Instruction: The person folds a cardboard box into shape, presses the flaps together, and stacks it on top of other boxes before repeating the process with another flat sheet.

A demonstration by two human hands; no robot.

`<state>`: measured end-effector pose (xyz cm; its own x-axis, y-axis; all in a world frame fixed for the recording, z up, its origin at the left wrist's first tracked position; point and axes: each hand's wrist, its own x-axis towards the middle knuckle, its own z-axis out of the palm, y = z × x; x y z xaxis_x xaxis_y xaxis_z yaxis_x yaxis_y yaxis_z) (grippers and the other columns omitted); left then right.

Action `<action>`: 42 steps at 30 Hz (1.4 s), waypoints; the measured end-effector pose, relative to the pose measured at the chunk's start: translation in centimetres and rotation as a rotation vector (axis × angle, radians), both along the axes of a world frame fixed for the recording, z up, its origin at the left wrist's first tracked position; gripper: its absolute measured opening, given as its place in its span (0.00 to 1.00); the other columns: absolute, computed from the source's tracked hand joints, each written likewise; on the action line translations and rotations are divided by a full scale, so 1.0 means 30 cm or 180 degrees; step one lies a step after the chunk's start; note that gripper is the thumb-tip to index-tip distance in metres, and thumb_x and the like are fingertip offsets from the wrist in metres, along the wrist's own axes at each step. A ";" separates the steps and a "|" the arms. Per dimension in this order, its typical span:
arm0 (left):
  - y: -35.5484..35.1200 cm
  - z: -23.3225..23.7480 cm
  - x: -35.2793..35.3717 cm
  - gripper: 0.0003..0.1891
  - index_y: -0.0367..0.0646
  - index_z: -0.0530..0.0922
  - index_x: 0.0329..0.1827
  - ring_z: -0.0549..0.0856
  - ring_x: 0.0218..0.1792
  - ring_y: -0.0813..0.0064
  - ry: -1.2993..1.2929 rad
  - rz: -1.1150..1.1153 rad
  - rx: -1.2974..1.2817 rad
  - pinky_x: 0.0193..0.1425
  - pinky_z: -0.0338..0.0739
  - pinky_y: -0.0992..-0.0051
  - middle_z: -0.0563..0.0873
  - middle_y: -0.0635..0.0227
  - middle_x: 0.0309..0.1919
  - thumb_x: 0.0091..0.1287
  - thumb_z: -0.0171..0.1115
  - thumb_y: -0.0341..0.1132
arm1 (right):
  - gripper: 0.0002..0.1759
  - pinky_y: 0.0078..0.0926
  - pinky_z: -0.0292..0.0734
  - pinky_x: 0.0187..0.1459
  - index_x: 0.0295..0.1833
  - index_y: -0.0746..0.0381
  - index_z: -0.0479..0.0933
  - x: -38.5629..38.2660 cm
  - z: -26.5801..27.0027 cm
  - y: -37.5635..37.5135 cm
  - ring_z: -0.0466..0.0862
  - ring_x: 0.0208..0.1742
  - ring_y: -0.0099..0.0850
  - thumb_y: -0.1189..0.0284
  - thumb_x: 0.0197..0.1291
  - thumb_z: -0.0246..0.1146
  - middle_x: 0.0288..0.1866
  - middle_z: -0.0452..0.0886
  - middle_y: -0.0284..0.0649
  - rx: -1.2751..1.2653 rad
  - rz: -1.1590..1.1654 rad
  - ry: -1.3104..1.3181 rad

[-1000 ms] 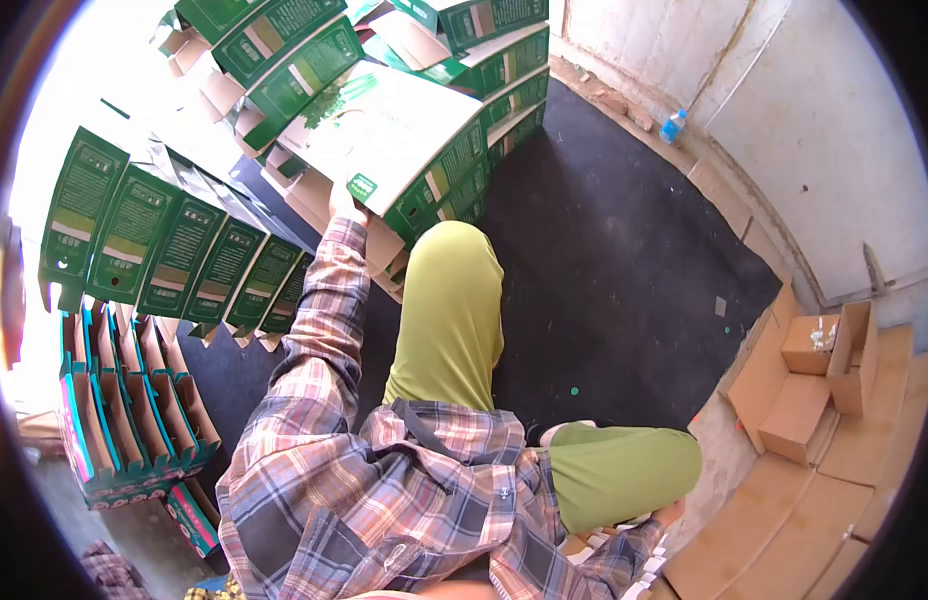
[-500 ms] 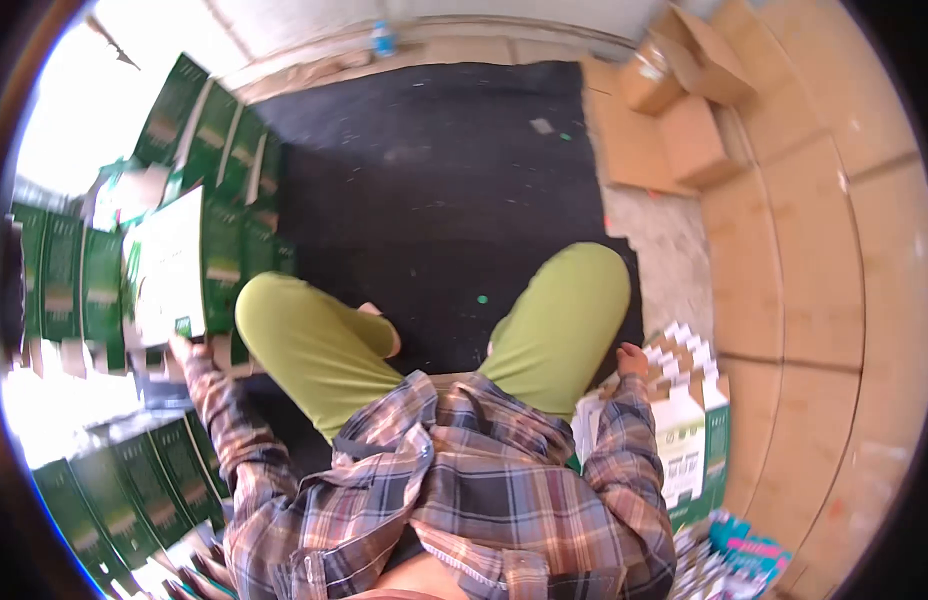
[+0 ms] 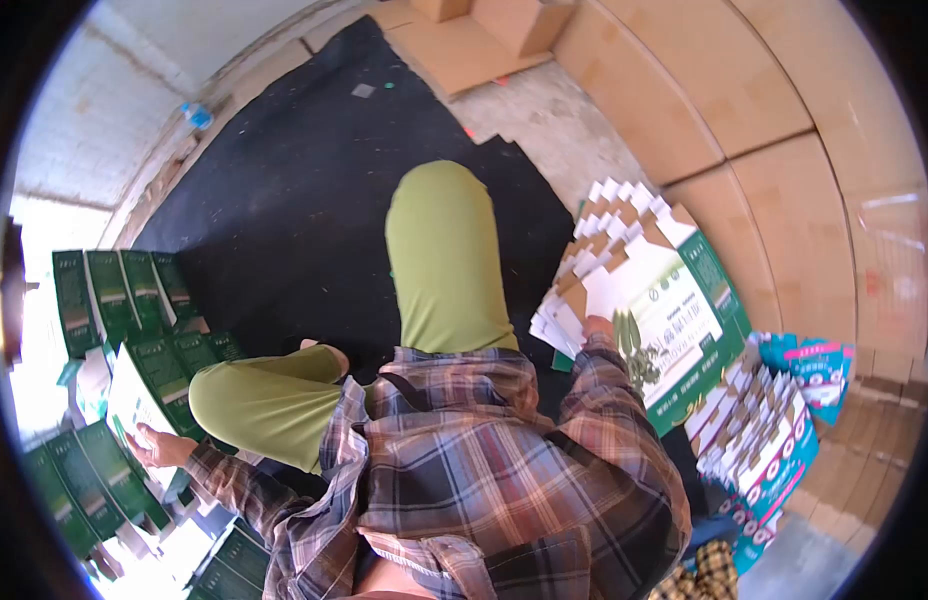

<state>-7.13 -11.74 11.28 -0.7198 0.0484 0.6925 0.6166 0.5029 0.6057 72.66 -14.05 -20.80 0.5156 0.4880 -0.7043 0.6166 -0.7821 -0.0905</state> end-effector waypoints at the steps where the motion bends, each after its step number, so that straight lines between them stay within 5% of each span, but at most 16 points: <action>1: 0.063 0.037 0.085 0.18 0.39 0.77 0.56 0.73 0.58 0.62 0.0135 -0.0418 0.0033 0.61 0.68 0.64 0.76 0.57 0.56 0.64 0.62 0.35 | 0.16 0.42 0.77 0.36 0.55 0.55 0.74 -0.079 0.082 0.002 0.82 0.43 0.33 0.64 0.63 0.55 0.44 0.80 0.37 0.0380 -0.2071 0.0530; 5: 0.257 0.015 0.243 0.14 0.43 0.79 0.53 0.75 0.56 0.65 -0.0011 -0.2028 0.0017 0.60 0.68 0.67 0.77 0.61 0.53 0.64 0.61 0.31 | 0.15 0.46 0.76 0.41 0.53 0.57 0.73 -0.111 0.136 -0.083 0.82 0.43 0.35 0.63 0.64 0.53 0.46 0.80 0.37 0.0452 -0.3205 0.0884; 7: 0.330 -0.027 0.303 0.14 0.40 0.80 0.51 0.77 0.53 0.65 0.0692 -0.2220 -0.0747 0.59 0.70 0.68 0.80 0.61 0.50 0.62 0.62 0.27 | 0.14 0.48 0.75 0.42 0.51 0.59 0.72 -0.128 0.171 -0.127 0.82 0.43 0.35 0.64 0.65 0.52 0.46 0.80 0.38 0.0637 -0.3727 0.1010; 9: 0.385 -0.109 0.342 0.14 0.43 0.81 0.49 0.76 0.54 0.64 0.0502 -0.2815 -0.0962 0.59 0.69 0.65 0.78 0.61 0.52 0.59 0.64 0.26 | 0.14 0.44 0.76 0.40 0.50 0.61 0.72 -0.147 0.186 -0.161 0.82 0.43 0.35 0.64 0.66 0.51 0.44 0.80 0.39 0.0729 -0.3898 0.1035; 12: 0.416 -0.260 0.388 0.14 0.46 0.82 0.48 0.74 0.55 0.62 0.0729 -0.2891 -0.1435 0.61 0.66 0.63 0.78 0.63 0.52 0.57 0.65 0.29 | 0.17 0.36 0.79 0.36 0.53 0.61 0.68 -0.136 0.121 -0.224 0.83 0.43 0.35 0.60 0.68 0.49 0.44 0.79 0.41 0.1861 -0.5613 0.1811; 18: 0.407 -0.356 0.404 0.14 0.50 0.82 0.48 0.71 0.56 0.63 0.0139 -0.3065 -0.1897 0.61 0.65 0.64 0.77 0.67 0.53 0.58 0.64 0.31 | 0.27 0.34 0.77 0.41 0.54 0.57 0.71 -0.194 0.082 -0.147 0.79 0.44 0.32 0.46 0.62 0.55 0.45 0.79 0.38 0.3355 -0.6624 0.2130; 23: 0.390 -0.394 0.356 0.13 0.49 0.82 0.47 0.75 0.50 0.67 0.0012 -0.3211 -0.1809 0.56 0.69 0.68 0.79 0.68 0.49 0.59 0.63 0.30 | 0.28 0.31 0.77 0.39 0.49 0.56 0.75 -0.169 0.108 -0.044 0.79 0.39 0.33 0.44 0.57 0.61 0.39 0.80 0.35 0.4063 -0.6578 0.2290; 25: 0.390 -0.393 0.363 0.11 0.47 0.82 0.46 0.78 0.46 0.71 -0.0871 -0.3279 -0.1631 0.49 0.72 0.73 0.81 0.69 0.46 0.60 0.63 0.29 | 0.25 0.28 0.77 0.38 0.50 0.58 0.74 -0.072 0.057 0.008 0.79 0.38 0.32 0.49 0.58 0.62 0.39 0.80 0.36 0.4622 -0.6125 0.2540; 29: 0.403 -0.400 0.367 0.11 0.45 0.82 0.46 0.80 0.44 0.76 -0.1173 -0.3429 -0.1527 0.42 0.74 0.77 0.81 0.69 0.44 0.61 0.61 0.27 | 0.21 0.25 0.77 0.40 0.51 0.61 0.73 -0.128 0.412 0.235 0.78 0.41 0.30 0.57 0.62 0.61 0.45 0.79 0.37 0.5048 -0.5564 0.1692; 32: 0.413 -0.367 0.391 0.11 0.44 0.81 0.46 0.81 0.42 0.77 -0.1310 -0.3553 -0.1428 0.42 0.75 0.79 0.81 0.69 0.43 0.62 0.61 0.26 | 0.22 0.27 0.76 0.41 0.53 0.64 0.70 -0.209 0.583 0.330 0.76 0.41 0.30 0.58 0.62 0.61 0.44 0.76 0.39 0.5180 -0.5003 0.2265; 42: 0.398 -0.345 0.366 0.11 0.43 0.82 0.46 0.81 0.38 0.80 -0.1524 -0.3398 -0.1137 0.38 0.76 0.80 0.81 0.71 0.39 0.60 0.62 0.26 | 0.11 0.22 0.71 0.28 0.45 0.59 0.75 -0.627 0.988 0.556 0.75 0.24 0.23 0.65 0.61 0.61 0.34 0.82 0.34 0.4182 -0.3008 0.4079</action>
<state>3.87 0.21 0.92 -0.3807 0.9038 0.1953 0.5740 0.0654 0.8162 53.84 2.62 8.83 0.4619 0.8280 -0.3180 -0.7053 0.1255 -0.6978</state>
